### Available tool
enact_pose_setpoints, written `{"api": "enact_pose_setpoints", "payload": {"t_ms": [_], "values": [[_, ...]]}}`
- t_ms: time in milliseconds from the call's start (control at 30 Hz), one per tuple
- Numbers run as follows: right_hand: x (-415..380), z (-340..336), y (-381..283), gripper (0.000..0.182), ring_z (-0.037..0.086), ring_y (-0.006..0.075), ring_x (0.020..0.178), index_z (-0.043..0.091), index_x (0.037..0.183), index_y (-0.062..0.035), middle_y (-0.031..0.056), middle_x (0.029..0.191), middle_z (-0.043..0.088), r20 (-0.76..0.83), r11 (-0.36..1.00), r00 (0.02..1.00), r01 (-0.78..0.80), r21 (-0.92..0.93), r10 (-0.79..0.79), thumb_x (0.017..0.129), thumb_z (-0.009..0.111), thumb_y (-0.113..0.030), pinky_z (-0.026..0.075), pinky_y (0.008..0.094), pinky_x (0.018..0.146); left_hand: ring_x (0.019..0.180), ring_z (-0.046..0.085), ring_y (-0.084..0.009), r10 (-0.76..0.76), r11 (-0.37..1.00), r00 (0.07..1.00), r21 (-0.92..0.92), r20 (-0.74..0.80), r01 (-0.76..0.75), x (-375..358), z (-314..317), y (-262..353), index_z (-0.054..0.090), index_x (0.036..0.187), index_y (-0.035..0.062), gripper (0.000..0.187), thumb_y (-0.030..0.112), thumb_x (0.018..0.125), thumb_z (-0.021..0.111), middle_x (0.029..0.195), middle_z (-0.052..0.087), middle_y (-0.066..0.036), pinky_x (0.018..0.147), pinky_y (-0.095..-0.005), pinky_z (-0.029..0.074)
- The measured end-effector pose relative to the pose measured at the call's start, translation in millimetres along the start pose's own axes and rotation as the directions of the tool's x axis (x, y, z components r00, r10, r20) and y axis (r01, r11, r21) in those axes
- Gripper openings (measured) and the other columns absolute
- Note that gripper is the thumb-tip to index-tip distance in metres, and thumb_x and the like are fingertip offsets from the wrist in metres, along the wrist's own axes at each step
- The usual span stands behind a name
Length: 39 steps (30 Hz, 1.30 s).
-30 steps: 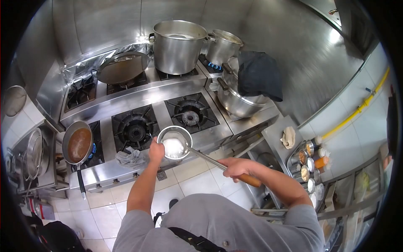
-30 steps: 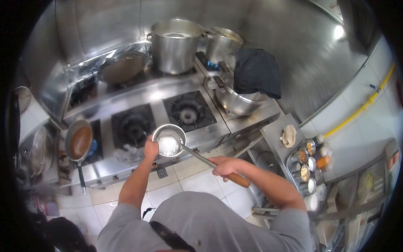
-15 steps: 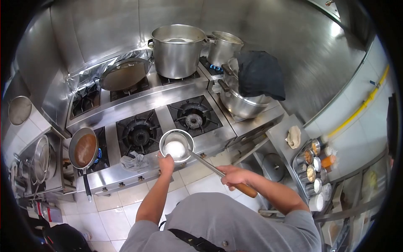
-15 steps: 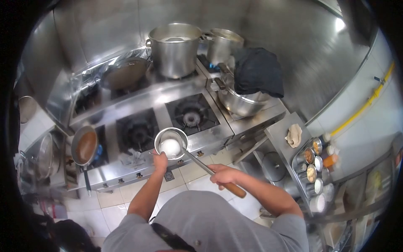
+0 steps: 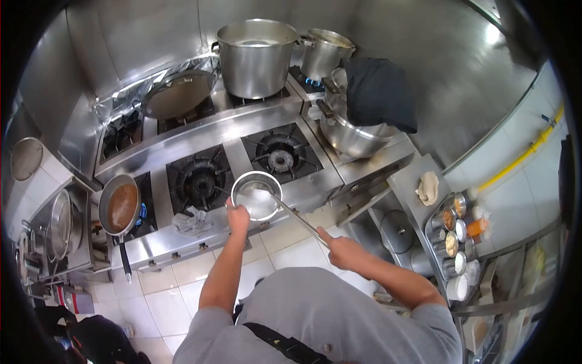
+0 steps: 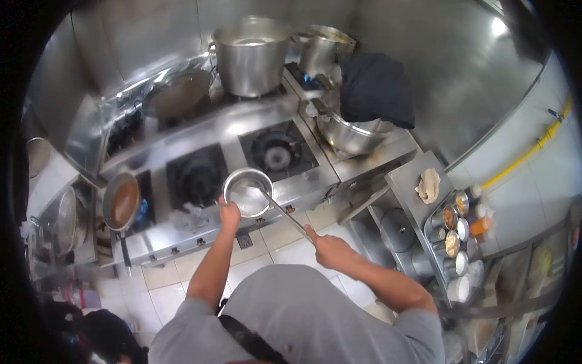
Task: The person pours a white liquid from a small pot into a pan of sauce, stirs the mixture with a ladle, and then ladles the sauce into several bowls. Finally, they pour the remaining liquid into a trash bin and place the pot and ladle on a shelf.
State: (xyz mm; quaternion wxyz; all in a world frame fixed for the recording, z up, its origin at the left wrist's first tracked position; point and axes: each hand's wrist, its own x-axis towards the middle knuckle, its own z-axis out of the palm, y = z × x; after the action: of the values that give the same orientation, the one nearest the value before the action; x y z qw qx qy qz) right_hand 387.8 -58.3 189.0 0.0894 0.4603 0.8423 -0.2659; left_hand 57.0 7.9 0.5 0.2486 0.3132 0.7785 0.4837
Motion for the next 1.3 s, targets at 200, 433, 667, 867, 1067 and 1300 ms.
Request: {"api": "enact_pose_setpoints", "payload": {"t_ms": [200,433,667,867,1067,1300], "values": [[2.4,3.7,-4.8,0.082,0.067,0.0361,0.067,0.023,0.154,-0.0038,0.0205,0.079,0.067,0.014,0.95,1.0,0.022,-0.312,-0.018,0.079,0.056,-0.002,0.054,0.0482,0.062,0.111,0.058,-0.046,-0.033,0.994,0.999,0.105,-0.009,0.034,1.7,1.8,0.2,0.052,0.132,0.0048,0.047,0.011,0.086,0.046,0.118,0.062,-0.028,0.094,-0.0487,0.046],[15.2,2.7,-7.1,0.083,0.067,0.0407,0.072,0.023,0.155,-0.0075,0.0241,0.077,0.066,0.004,0.947,0.998,-0.06,-0.315,0.064,0.078,0.053,0.002,0.053,0.0519,0.07,0.104,0.06,-0.0465,0.053,0.99,0.999,0.132,0.003,-0.053,3.3,10.0,-10.4,0.054,0.126,0.0034,0.043,0.009,0.084,0.049,0.114,0.062,-0.03,0.092,-0.0515,0.047],[21.8,-37.0,-29.1,0.083,0.064,0.0479,0.086,0.021,0.154,-0.0032,0.0328,0.091,0.066,0.14,0.986,0.977,-0.15,-0.074,0.159,0.077,0.052,0.0,0.05,0.052,0.083,0.106,0.059,-0.0453,0.06,0.993,0.997,0.106,-0.047,-0.055,-1.1,13.2,-4.3,0.055,0.125,0.0036,0.043,0.006,0.083,0.048,0.113,0.061,-0.028,0.094,-0.0515,0.046],[26.6,-53.2,-29.4,0.081,0.065,0.0419,0.1,0.025,0.153,-0.0014,0.0314,0.11,0.065,0.204,0.98,0.964,-0.189,0.069,0.171,0.077,0.053,-0.001,0.051,0.0405,0.09,0.11,0.058,-0.0437,0.011,0.987,0.998,0.161,-0.061,0.0,-8.1,5.9,15.6,0.055,0.126,0.003,0.042,0.008,0.085,0.047,0.117,0.061,-0.026,0.095,-0.0506,0.046],[30.8,-36.5,-2.6,0.082,0.068,0.0369,0.089,0.025,0.152,0.002,0.0278,0.107,0.065,0.066,0.991,0.997,0.028,0.134,-0.037,0.076,0.053,-0.001,0.054,0.0412,0.081,0.111,0.058,-0.0426,0.012,0.993,0.997,0.119,-0.076,-0.003,-3.2,14.2,3.2,0.054,0.127,0.004,0.042,0.011,0.086,0.046,0.12,0.061,-0.022,0.096,-0.0501,0.046],[15.4,-60.4,-56.5,0.073,0.058,0.0193,0.051,0.032,0.149,-0.0019,0.0127,0.084,0.057,0.419,0.835,0.89,-0.363,0.413,0.18,0.08,0.053,0.0,0.051,0.0329,0.046,0.112,0.057,-0.0421,-0.028,0.992,0.996,0.123,-0.09,0.039,-6.6,10.7,12.0,0.055,0.128,0.0024,0.042,0.012,0.087,0.048,0.121,0.06,-0.023,0.096,-0.0501,0.046]]}}
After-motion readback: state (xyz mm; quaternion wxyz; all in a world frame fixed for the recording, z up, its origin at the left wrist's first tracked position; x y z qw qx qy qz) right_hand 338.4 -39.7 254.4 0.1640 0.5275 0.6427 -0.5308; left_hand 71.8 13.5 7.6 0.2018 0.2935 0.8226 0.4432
